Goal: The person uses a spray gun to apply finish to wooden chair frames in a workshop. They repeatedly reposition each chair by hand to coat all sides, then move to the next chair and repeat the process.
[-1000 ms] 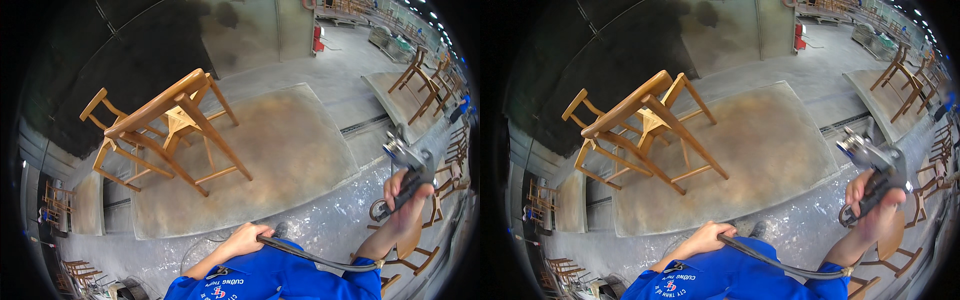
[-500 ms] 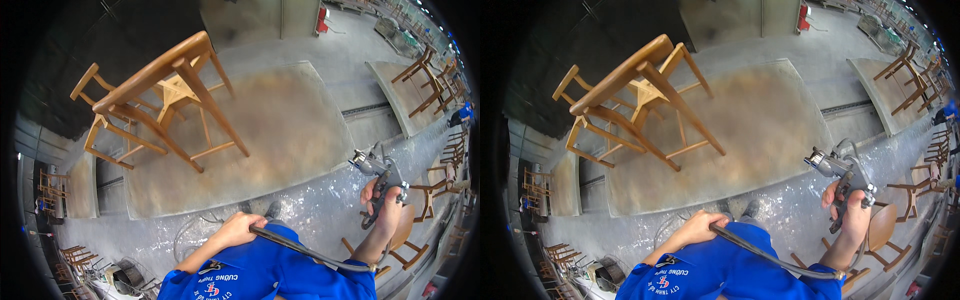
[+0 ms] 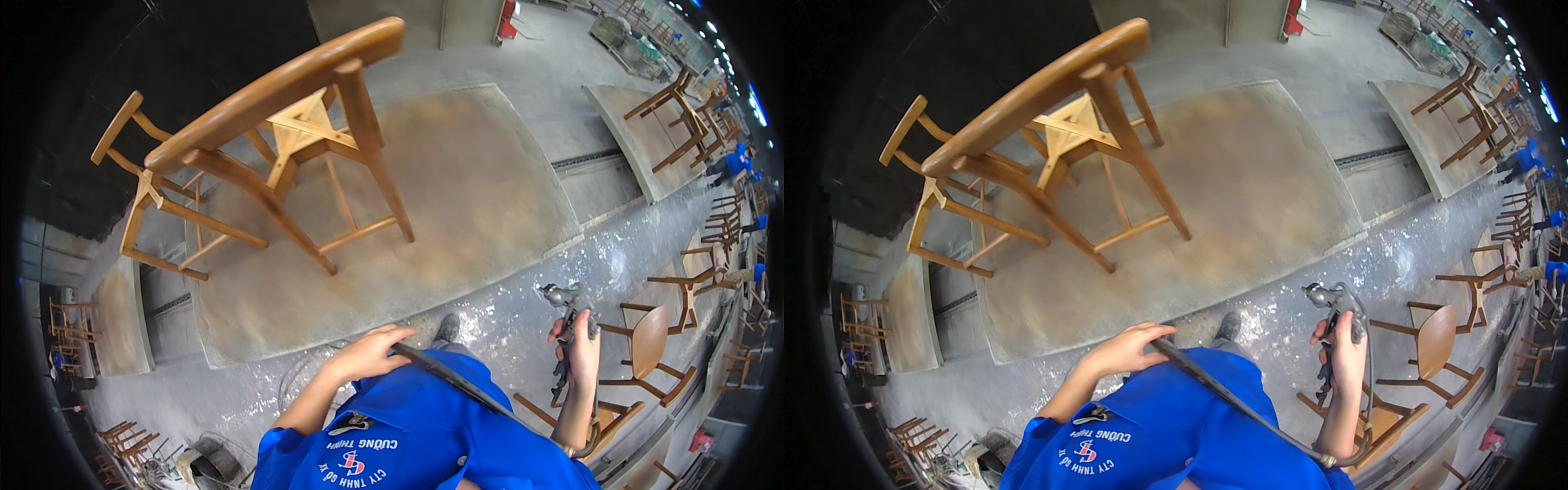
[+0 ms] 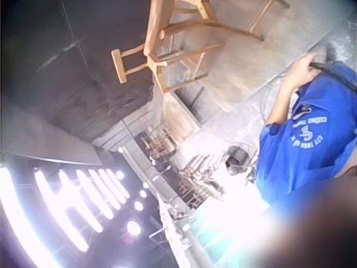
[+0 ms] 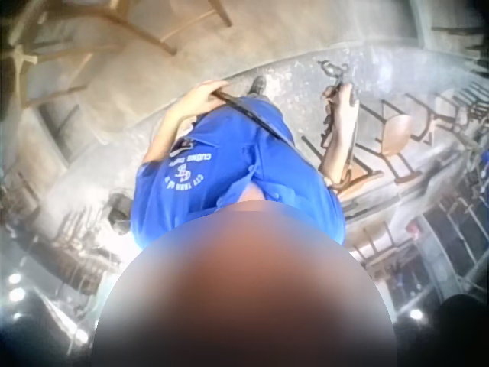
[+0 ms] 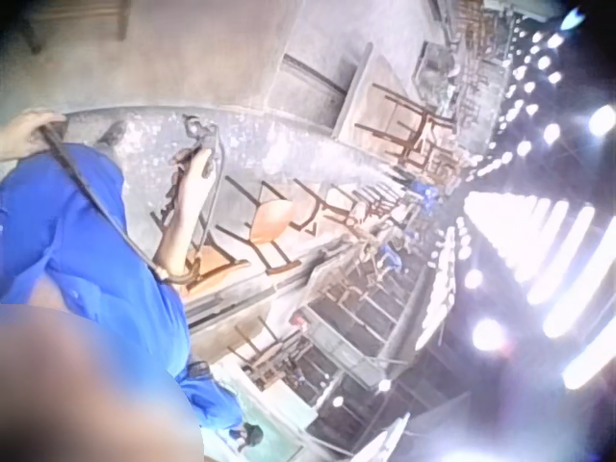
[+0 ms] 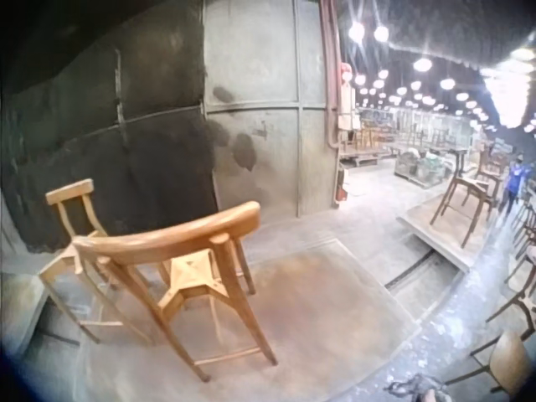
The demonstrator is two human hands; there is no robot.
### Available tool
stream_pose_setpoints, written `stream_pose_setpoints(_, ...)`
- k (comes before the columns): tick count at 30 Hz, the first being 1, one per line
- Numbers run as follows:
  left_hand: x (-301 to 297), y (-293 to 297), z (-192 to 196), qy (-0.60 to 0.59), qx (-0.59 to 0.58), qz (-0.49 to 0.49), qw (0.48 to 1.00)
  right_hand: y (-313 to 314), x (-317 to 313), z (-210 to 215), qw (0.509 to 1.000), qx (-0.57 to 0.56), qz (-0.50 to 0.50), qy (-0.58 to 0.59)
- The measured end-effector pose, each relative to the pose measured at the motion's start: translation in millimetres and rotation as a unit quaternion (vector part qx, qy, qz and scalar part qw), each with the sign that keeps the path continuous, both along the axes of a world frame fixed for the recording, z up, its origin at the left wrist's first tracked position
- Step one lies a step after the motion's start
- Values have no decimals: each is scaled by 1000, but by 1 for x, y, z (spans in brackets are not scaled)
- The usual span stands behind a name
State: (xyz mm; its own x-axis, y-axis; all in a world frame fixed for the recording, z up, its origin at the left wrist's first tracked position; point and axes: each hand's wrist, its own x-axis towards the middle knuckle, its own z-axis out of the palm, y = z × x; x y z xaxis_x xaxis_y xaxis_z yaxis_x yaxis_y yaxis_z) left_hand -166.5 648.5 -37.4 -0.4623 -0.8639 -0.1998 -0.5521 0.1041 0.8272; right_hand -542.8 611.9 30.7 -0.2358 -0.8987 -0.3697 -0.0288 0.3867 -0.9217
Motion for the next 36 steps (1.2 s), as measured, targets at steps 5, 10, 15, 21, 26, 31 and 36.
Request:
stream_pose_setpoints(5, 185, -38, -18, -15, 40, 235, 971, 21, 57, 26, 996, -86, -24, 31)
stream_pose_setpoints(10, 307, -139, -37, 213, 92, 456, 859, 50, 95, 44, 979, -106, 19, 171)
stream_pose_setpoints(15, 308, -252, -53, 360, 299, 272, 841, 75, 124, 48, 983, -100, -32, 154)
stream_pose_setpoints(21, 264, -295, -58, 377, 307, 264, 833, 87, 142, 56, 978, -79, -64, 184)
stream_pose_setpoints(26, 240, -249, -69, 439, 315, 280, 794, 83, 134, 43, 978, -90, -73, 173)
stream_pose_setpoints(31, 195, -192, -95, 579, 253, 217, 744, 74, 116, 20, 988, -69, -85, 106)
stream_pose_setpoints(36, 128, -241, -109, 560, 270, 293, 726, 81, 108, -8, 991, -54, -111, 41)
